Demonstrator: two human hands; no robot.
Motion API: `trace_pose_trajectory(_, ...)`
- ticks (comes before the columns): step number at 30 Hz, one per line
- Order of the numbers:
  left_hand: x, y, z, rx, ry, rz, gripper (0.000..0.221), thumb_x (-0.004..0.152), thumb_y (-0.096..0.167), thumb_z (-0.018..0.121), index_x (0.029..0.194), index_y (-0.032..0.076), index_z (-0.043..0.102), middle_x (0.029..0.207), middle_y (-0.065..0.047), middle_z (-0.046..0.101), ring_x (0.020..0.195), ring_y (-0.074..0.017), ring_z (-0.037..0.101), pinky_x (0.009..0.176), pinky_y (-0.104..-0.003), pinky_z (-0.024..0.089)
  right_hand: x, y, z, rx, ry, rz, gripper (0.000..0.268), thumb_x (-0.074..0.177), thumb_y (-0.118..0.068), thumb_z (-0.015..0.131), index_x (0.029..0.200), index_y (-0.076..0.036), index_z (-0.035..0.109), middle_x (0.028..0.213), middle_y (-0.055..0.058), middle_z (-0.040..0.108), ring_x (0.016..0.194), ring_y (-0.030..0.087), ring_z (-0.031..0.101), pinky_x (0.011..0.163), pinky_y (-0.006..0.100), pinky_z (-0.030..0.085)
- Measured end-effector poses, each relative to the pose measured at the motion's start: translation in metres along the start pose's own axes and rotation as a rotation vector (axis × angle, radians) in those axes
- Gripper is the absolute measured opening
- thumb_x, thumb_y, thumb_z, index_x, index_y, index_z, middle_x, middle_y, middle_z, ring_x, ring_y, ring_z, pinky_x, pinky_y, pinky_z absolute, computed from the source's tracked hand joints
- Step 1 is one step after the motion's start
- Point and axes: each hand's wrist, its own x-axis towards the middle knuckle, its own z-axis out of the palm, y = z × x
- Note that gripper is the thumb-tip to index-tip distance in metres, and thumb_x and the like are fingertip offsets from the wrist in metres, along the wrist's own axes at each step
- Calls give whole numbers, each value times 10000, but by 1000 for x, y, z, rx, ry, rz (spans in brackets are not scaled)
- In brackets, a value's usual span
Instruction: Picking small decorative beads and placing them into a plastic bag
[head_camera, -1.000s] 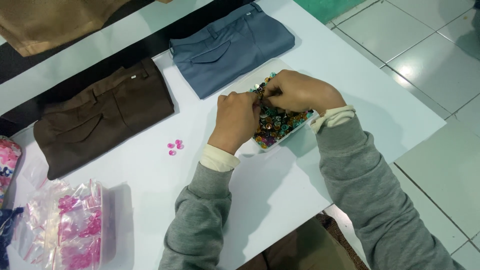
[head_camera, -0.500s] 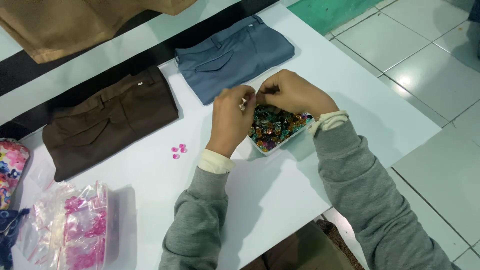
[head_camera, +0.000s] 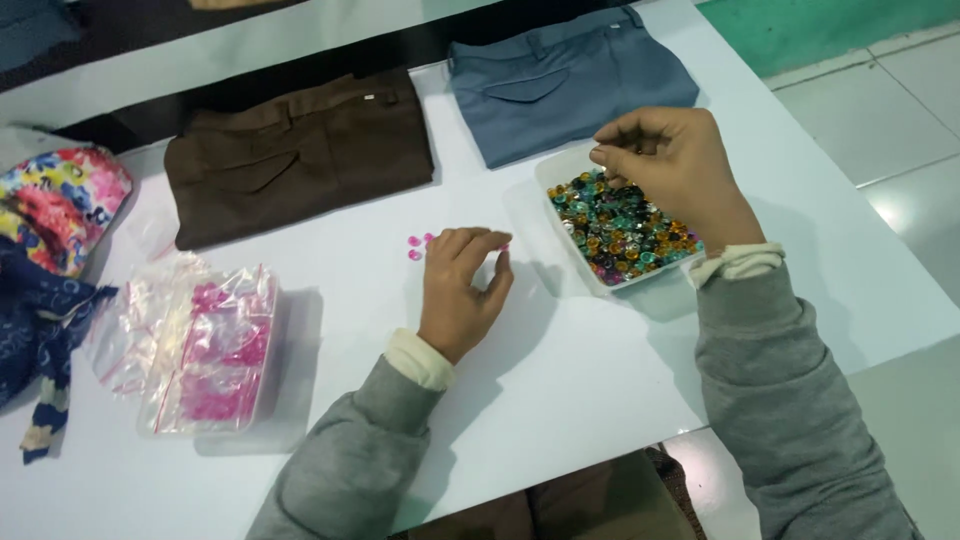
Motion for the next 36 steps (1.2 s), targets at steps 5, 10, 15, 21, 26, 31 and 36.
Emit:
trace_pose_trajectory(5, -20, -14, -38, 10, -20, -134, 221, 844, 10, 740, 1041, 109, 725, 843, -54, 686, 857, -285, 670, 869, -420, 474, -4, -13, 35, -19, 83, -284, 98, 984, 86, 747, 1048, 146, 703, 782, 212, 649, 639, 225, 665, 543, 300, 554)
trace_pose_trajectory(10, -34, -36, -66, 34, -39, -306, 200, 832, 81, 758, 1014, 153, 720, 815, -10, 724, 852, -248, 695, 876, -404, 493, -30, -48, 109, 79, 34, -357, 130, 897, 75, 764, 1025, 57, 757, 816, 178, 705, 638, 225, 692, 550, 311, 568)
trace_pose_trajectory(15, -40, -51, -79, 186, -221, -455, 158, 851, 124, 758, 999, 178, 739, 818, 5, 722, 929, -254, 675, 974, -449, 441, -44, -11, 163, -140, -305, -102, 134, 932, -23, 698, 1052, -26, 756, 924, 173, 765, 757, 285, 741, 621, 348, 585)
trace_pose_trajectory(21, -46, -69, -72, 220, -234, -495, 130, 851, 198, 788, 977, 226, 768, 834, 36, 697, 980, -225, 637, 1041, -466, 372, -36, 10, 184, -306, -302, -84, 103, 954, -99, 711, 1038, -65, 761, 969, 120, 750, 890, 300, 739, 738, 381, 597)
trace_pose_trajectory(26, -40, -64, -74, 197, -239, -507, 146, 865, 178, 780, 1011, 184, 777, 837, -4, 695, 967, -237, 641, 1048, -482, 361, -35, 13, 183, -350, -292, -42, 134, 956, -143, 717, 1057, -67, 761, 981, 114, 713, 864, 292, 717, 701, 387, 579)
trace_pose_trajectory(31, -39, -58, -76, 179, -223, -516, 163, 877, 165, 777, 1036, 133, 777, 849, -37, 705, 964, -244, 648, 1052, -490, 360, -35, 10, 179, -385, -310, -39, 155, 972, -131, 684, 1084, -49, 751, 981, 136, 709, 821, 289, 718, 647, 369, 572)
trace_pose_trajectory(36, -37, -52, -78, 203, -218, -562, 162, 898, 181, 770, 1041, 106, 767, 857, -50, 713, 954, -239, 653, 1055, -489, 356, -36, 13, 181, -333, -266, -23, 182, 947, -99, 709, 1116, -39, 739, 938, 128, 717, 770, 223, 703, 616, 309, 569)
